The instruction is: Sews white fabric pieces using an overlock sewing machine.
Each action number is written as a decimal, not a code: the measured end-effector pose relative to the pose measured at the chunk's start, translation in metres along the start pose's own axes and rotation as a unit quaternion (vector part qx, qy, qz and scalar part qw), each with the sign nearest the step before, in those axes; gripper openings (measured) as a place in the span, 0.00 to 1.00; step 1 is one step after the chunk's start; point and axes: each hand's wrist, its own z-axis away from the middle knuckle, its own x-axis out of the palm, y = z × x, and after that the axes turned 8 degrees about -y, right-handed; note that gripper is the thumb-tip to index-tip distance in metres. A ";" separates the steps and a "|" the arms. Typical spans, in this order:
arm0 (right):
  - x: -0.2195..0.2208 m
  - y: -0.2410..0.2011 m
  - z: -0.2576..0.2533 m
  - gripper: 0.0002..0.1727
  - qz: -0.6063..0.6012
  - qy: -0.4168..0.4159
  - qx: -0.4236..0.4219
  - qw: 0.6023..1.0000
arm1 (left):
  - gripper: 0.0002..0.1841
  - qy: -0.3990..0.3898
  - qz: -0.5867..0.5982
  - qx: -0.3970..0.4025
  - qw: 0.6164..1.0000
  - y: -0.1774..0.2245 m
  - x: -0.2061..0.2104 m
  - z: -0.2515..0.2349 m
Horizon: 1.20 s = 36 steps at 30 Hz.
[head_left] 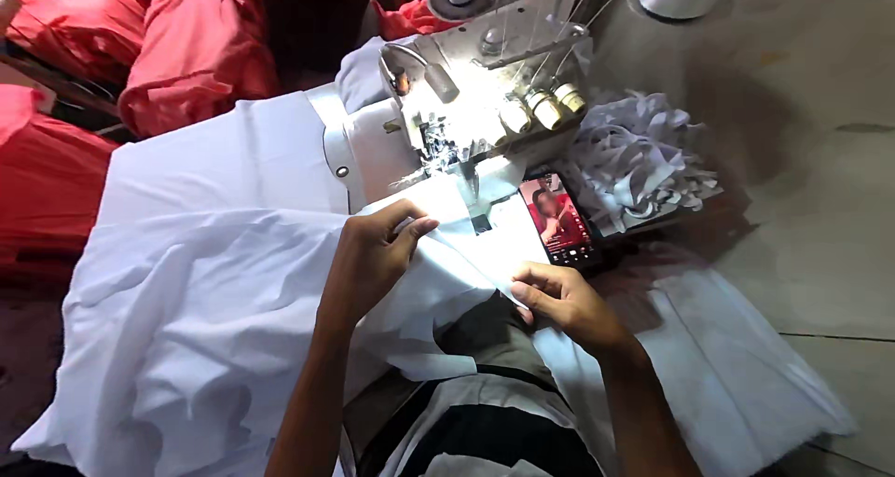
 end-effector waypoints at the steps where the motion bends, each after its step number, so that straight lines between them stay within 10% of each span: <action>1: 0.002 -0.001 0.001 0.09 0.010 0.013 -0.008 1.000 | 0.07 -0.010 0.015 0.001 1.000 0.000 -0.003 0.000; 13: 0.022 -0.001 0.005 0.09 0.094 0.056 -0.108 0.988 | 0.09 -0.085 0.150 0.001 0.985 -0.006 -0.032 -0.006; 36: 0.029 0.021 -0.007 0.12 0.324 0.085 -0.008 0.942 | 0.12 0.008 0.034 -0.006 0.999 -0.026 -0.030 -0.018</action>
